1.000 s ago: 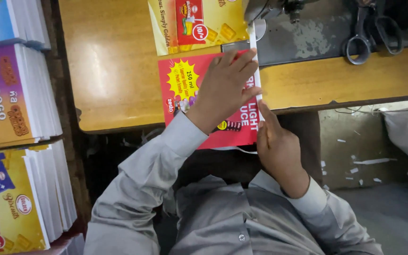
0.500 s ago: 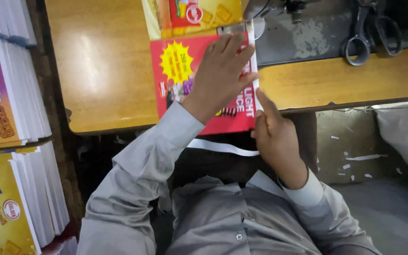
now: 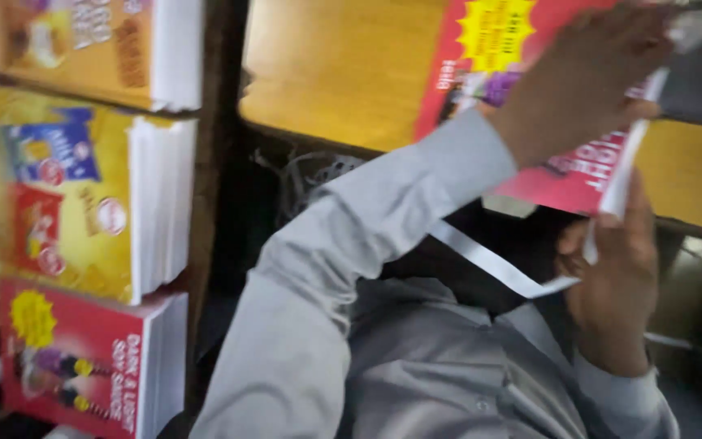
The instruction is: The person measures and cuts a white paper strip using scissors, then folds it and sews it using a Singer sewing machine. They repeat this process with multiple strips, occasionally handling printed paper sheets on the table.
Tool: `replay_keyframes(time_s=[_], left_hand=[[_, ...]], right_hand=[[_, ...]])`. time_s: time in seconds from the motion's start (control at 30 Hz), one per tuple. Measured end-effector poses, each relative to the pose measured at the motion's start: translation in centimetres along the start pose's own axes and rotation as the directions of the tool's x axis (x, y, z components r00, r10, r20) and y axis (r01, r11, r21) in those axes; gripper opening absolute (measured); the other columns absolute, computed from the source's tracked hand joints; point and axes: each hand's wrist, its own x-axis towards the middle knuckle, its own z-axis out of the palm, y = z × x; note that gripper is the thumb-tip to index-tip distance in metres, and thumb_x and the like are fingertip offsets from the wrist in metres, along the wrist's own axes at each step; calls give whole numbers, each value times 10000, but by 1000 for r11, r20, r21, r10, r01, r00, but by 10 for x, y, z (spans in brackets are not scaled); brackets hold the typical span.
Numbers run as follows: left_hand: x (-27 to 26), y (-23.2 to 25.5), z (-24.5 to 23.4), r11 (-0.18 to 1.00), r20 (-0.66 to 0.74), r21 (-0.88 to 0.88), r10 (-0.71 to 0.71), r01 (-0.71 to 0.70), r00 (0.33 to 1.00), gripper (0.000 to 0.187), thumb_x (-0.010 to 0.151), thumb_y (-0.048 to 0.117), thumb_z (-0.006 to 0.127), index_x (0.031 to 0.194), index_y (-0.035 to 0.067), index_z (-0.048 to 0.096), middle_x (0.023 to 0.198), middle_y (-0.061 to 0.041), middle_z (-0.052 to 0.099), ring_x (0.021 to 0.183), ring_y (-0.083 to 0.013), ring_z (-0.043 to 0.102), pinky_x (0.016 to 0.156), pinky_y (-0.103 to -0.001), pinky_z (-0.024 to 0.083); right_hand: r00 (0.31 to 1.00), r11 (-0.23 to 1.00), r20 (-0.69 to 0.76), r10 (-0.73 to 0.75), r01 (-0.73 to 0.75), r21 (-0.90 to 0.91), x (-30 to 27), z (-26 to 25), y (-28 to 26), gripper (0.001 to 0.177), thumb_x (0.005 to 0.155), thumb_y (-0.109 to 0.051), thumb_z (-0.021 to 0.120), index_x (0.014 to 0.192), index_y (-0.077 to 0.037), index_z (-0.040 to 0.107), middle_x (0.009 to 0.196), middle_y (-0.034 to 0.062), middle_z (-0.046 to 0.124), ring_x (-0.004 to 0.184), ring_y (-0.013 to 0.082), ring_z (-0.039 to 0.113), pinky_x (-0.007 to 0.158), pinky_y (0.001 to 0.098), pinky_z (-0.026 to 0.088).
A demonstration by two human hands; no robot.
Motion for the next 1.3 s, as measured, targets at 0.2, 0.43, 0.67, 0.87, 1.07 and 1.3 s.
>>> replay_keyframes(time_s=[0.2,0.43,0.67,0.87,1.07,1.3], left_hand=[[3,3,11,999,-18,-30,35,-35,999,543,917,616,932,1271,291,682,1490,-23,545,1445,-307,526,1163,-520,536],[-2,4,-18,960,-89,-77,261,-268,961,354,948,480,766,1163,199,747,1347,-61,650,1250,-311,610,994,-528,480],[-11,10,-56,941,-64,-125,308,-314,949,447,937,519,904,1052,128,721,1268,-84,638,1206,-323,572,968,-494,481],[-19,14,-58,947,35,-146,295,-287,955,477,915,430,963,1110,82,701,1440,-137,567,1345,-352,513,1126,-515,427],[-31,25,-63,971,174,-110,230,-214,957,517,984,459,904,1258,95,662,1576,-195,474,1493,-436,422,1269,-594,333],[-35,25,-69,956,85,-196,238,-218,967,382,1031,386,839,1196,93,658,1516,-133,520,1442,-423,467,1242,-607,374]], right_hand=[[998,998,-22,60,-60,17,-19,23,-16,534,1033,-220,492,1562,-270,443,711,39,480,494,70,318,470,163,236],[991,997,-134,-9,-1,-72,-21,0,18,729,1072,-286,525,1755,-212,281,786,159,596,583,141,503,469,199,295],[942,487,112,-317,263,-833,-40,-17,8,570,1153,-152,411,1721,-134,374,921,41,710,768,304,667,763,465,514],[886,268,222,-407,348,-898,-42,-20,3,570,1095,-34,513,1661,-98,487,1128,144,761,593,403,588,559,522,444],[918,392,143,-370,294,-872,-41,-20,-2,567,1062,-68,489,1624,-140,519,1255,85,731,657,385,659,647,493,502],[853,292,193,-485,366,-883,-41,-22,7,552,1066,-21,549,1606,-121,600,915,67,778,490,267,488,534,436,434]])
